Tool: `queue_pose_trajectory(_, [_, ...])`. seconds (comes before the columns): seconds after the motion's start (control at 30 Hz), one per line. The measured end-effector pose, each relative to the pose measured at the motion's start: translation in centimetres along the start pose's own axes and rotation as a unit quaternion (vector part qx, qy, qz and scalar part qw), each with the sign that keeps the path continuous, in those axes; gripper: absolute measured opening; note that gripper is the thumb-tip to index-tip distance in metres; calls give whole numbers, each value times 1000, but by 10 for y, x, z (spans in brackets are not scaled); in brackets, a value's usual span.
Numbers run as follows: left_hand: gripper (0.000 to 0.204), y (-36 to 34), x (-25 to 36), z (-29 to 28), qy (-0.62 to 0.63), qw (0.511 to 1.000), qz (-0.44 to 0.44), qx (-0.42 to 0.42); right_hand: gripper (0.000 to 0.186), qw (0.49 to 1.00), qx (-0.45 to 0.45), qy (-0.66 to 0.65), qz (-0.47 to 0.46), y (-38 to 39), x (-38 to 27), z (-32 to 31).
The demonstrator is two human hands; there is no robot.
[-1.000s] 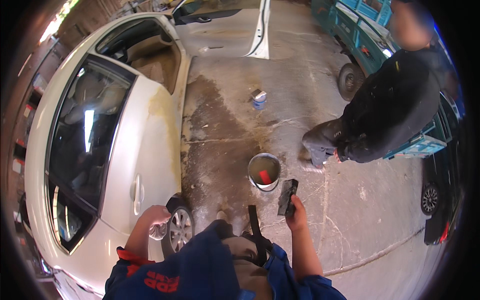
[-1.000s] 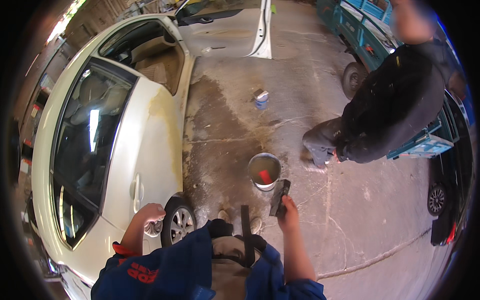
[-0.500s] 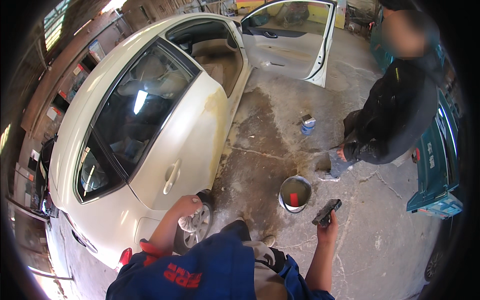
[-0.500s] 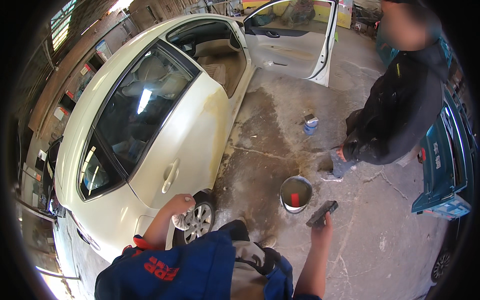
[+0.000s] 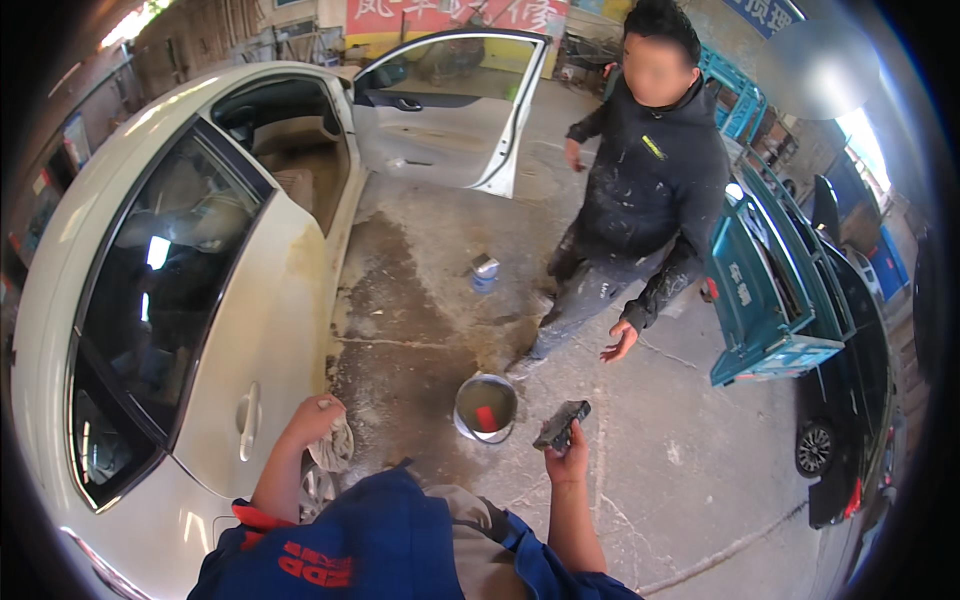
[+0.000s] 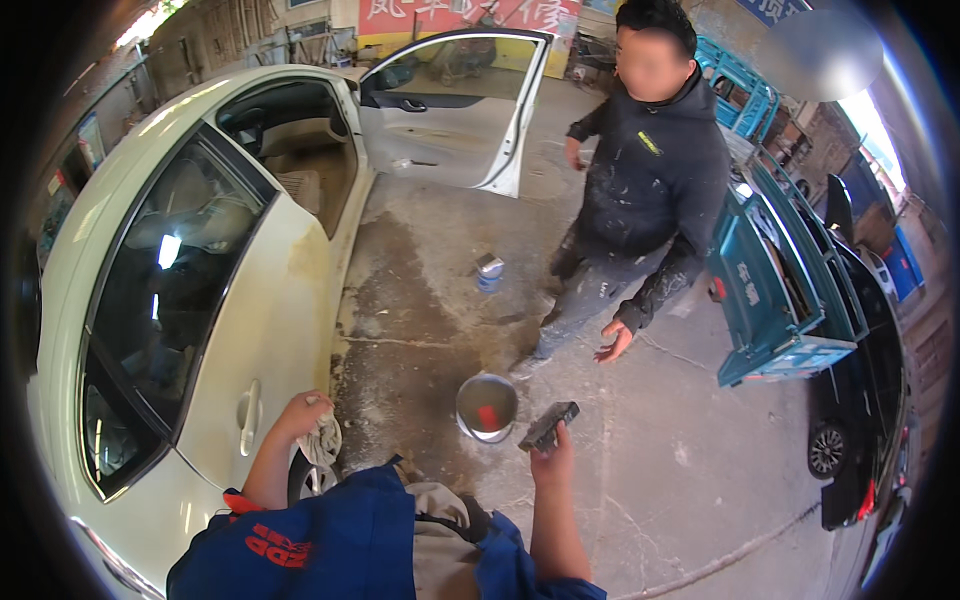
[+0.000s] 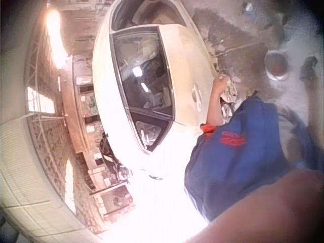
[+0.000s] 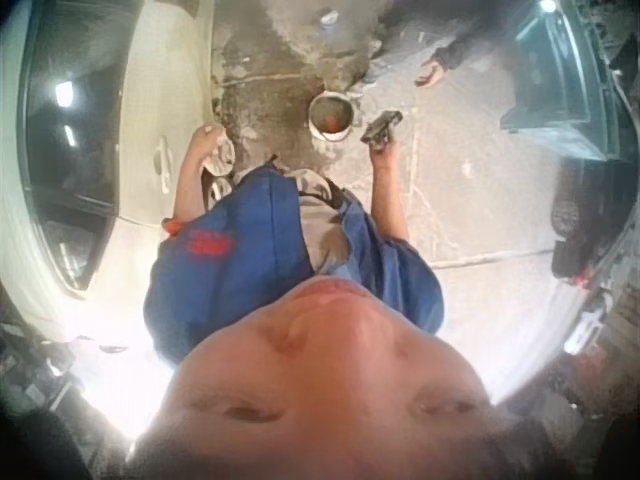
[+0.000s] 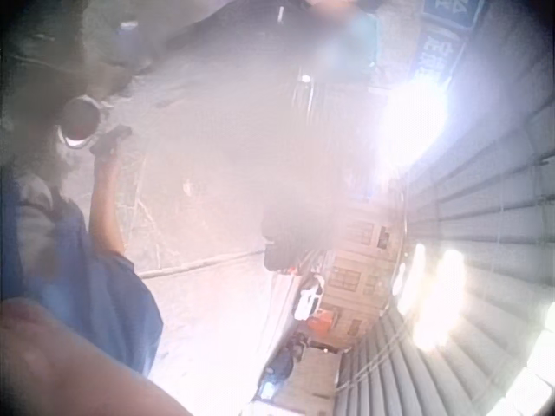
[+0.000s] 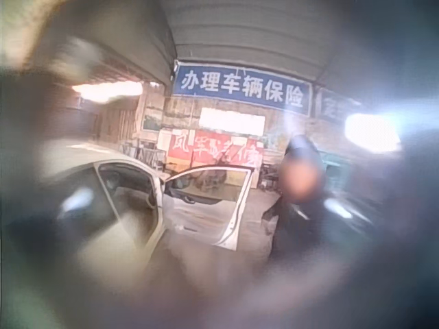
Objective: The person applies a putty-like body filler to a yellow-stained area on the side of a white car using a small scraper, then smooths it with a hand. The person pauses to wipe the tool and hand, then resumes spreading and leveling the filler along the car panel.
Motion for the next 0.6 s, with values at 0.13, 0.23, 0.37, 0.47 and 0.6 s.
queue_pose_trajectory(0.13, [29, -21, -10, -12, 105, 994, -9, 35, 44, 995, -93, -18, -17, 15, 3, 23])
queue_pose_trajectory(0.23, [32, -34, -16, -16, 152, 988, -23, 29, 49, 996, -91, 18, -9, 22, 11, 34])
queue_pose_trajectory(0.37, [39, -42, -25, -16, 81, 997, 3, -15, 51, 992, -115, 58, 11, 27, 26, 50])
queue_pose_trajectory(0.47, [43, -46, -44, -14, 105, 989, -92, -41, 55, 993, -85, 83, -23, 27, 31, 59])
queue_pose_trajectory(0.6, [47, -47, -53, -14, 81, 994, -71, -15, 65, 986, -145, 79, 14, 27, 43, 80])
Point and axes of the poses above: each hand's wrist, its own y-axis away from the middle knuckle, its own z-axis out of the palm, x = y × z, the point moved 4 cm from there along -y, towards the middle knuckle, and after that the axes turned 3 degrees about x, right-handed, at the moved point
